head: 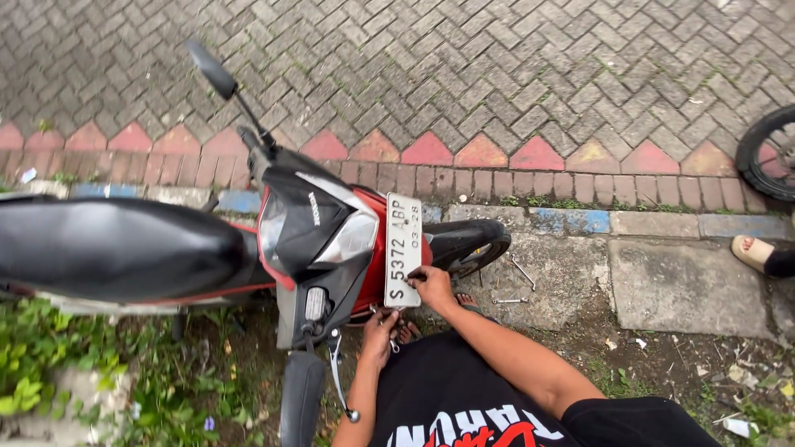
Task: Removing and re-installing a motorcycle license plate using a wrench and screwdriver, likely to access the headlight assembly.
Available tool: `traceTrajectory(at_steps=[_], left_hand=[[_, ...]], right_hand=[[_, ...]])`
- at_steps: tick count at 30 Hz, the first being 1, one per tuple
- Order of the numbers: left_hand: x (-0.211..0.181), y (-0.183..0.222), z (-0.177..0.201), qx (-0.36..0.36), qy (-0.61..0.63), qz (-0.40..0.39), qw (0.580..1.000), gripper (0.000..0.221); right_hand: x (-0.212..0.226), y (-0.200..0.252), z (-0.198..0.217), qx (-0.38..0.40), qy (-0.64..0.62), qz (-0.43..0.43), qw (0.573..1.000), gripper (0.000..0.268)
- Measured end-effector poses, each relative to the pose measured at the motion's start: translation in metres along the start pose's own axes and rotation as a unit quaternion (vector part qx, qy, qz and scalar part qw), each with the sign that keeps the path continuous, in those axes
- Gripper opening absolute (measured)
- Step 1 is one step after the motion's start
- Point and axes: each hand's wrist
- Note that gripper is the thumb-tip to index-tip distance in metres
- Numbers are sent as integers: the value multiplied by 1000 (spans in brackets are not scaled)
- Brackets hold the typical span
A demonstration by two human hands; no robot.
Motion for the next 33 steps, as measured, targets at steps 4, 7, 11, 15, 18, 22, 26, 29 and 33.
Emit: traceTrajectory(at_steps=[4, 7, 11, 15, 18, 22, 26, 29, 33], left_hand=[[5, -7, 14, 20, -65, 52, 996, 19], [5, -13, 19, 27, -67, 55, 996, 17], [6, -16, 19, 28, -87, 62, 994, 20], [-9, -7, 14, 24, -140, 83, 986, 18], [-14, 1, 14, 28, -153, 96, 983, 15], [-18, 5, 13, 29, -141, 115, 983, 14], [-15, 3, 11, 20, -164, 113, 980, 14], [-5, -6, 9, 35, -116, 117, 986, 15], [15, -19, 1, 33, -55, 91, 994, 15]], right_hand=[[5, 2, -5, 17, 34, -2, 999, 14], [5, 2, -7, -1, 43, 6, 999, 16], [22, 7, -2, 26, 40, -77, 996, 16], [30, 12, -1, 31, 31, -100, 994, 18], [32, 13, -3, 28, 32, -99, 994, 20], [39, 16, -2, 28, 35, -64, 997, 19], [33, 11, -3, 37, 74, -30, 996, 20], [29, 8, -5, 56, 108, -3, 993, 26], [29, 6, -2, 84, 162, 32, 983, 29]])
Point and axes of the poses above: each hand's wrist, its own y-axis away from the middle knuckle, its own z-axis out of the back of the hand, x = y × z, and after that the axes turned 2 degrees about x, right-handed
